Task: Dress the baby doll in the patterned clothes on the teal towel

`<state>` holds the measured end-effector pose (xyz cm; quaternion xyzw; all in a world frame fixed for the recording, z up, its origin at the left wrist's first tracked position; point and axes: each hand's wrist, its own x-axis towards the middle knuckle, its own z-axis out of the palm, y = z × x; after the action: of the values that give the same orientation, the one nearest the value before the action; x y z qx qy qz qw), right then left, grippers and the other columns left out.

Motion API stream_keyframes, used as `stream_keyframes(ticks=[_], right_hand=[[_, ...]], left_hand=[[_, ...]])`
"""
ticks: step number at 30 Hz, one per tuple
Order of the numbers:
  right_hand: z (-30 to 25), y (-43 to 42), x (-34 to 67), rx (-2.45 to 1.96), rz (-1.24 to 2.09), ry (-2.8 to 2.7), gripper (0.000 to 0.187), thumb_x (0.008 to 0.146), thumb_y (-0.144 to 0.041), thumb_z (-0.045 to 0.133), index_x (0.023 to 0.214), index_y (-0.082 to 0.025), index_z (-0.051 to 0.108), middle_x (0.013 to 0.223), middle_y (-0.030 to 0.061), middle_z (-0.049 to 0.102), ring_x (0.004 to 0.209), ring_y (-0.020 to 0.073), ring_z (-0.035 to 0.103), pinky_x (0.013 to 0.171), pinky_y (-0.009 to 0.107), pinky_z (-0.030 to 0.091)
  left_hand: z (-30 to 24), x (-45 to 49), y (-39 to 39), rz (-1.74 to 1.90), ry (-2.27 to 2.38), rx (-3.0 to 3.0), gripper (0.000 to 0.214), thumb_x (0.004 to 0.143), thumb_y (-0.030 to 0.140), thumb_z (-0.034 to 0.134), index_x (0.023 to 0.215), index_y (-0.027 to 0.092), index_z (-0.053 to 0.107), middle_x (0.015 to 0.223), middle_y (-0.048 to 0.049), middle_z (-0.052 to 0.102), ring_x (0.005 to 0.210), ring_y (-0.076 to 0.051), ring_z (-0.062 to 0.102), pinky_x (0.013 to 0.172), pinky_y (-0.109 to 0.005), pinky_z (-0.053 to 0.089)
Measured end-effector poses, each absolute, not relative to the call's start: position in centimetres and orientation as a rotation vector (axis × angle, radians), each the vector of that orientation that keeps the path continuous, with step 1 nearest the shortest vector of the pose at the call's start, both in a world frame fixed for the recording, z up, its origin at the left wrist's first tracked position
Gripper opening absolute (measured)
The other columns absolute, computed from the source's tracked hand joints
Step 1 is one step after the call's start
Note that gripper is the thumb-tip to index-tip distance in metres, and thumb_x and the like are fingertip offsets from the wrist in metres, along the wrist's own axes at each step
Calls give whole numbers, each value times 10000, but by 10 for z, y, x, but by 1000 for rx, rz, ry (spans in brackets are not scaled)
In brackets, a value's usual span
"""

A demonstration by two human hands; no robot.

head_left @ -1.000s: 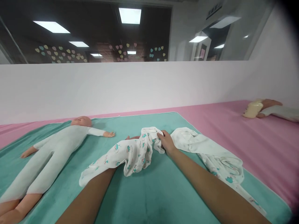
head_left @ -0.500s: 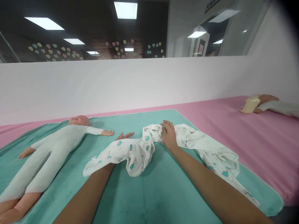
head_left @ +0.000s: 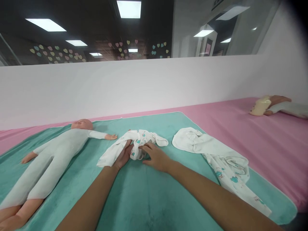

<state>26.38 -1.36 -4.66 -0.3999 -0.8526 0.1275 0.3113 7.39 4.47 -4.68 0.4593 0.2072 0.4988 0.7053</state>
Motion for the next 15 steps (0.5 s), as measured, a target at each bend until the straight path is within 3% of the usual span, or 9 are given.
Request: stream_keyframes(ticks=[4,6,9,13,15], right_hand=[[-47,-7,269,-1115,142,-2169,411,728,-122,621,1111,-228,517,1162,73,466,1081,236,436,906,405,392],[-49,-4,273,-1113,132,-2154,373,727,-120,624,1076,-214,532,1198,84,459,1105,247,425,916,422,384],[-51,-2,275,-1057,258,-2114,436,701,-189,677,1104,-201,513,1275,105,418,1173,269,392,963,444,352],[-49,-10,265,-900,602,-2012,805,634,-303,740,1309,-222,307,1303,113,405,1178,261,419,961,412,375],[-47,-14,259,-867,667,-1988,701,656,-292,716,1261,-236,368,1224,87,473,1099,245,483,913,380,405]], left_hand=[[-34,77,37,994,381,969,601,883,569,303,1332,180,394,1270,-118,532,1124,-274,523,839,-382,496],[-29,75,35,942,395,966,647,873,603,266,1319,157,413,1252,-142,542,1079,-280,552,744,-351,528],[-29,72,35,928,418,960,549,895,537,308,1262,163,474,1146,-131,613,930,-243,621,594,-285,534],[-38,69,32,815,476,949,377,887,401,442,1024,99,622,738,-92,690,541,-167,620,422,-231,473],[-44,68,30,688,503,962,356,863,378,491,895,63,656,609,-87,662,434,-153,578,368,-221,434]])
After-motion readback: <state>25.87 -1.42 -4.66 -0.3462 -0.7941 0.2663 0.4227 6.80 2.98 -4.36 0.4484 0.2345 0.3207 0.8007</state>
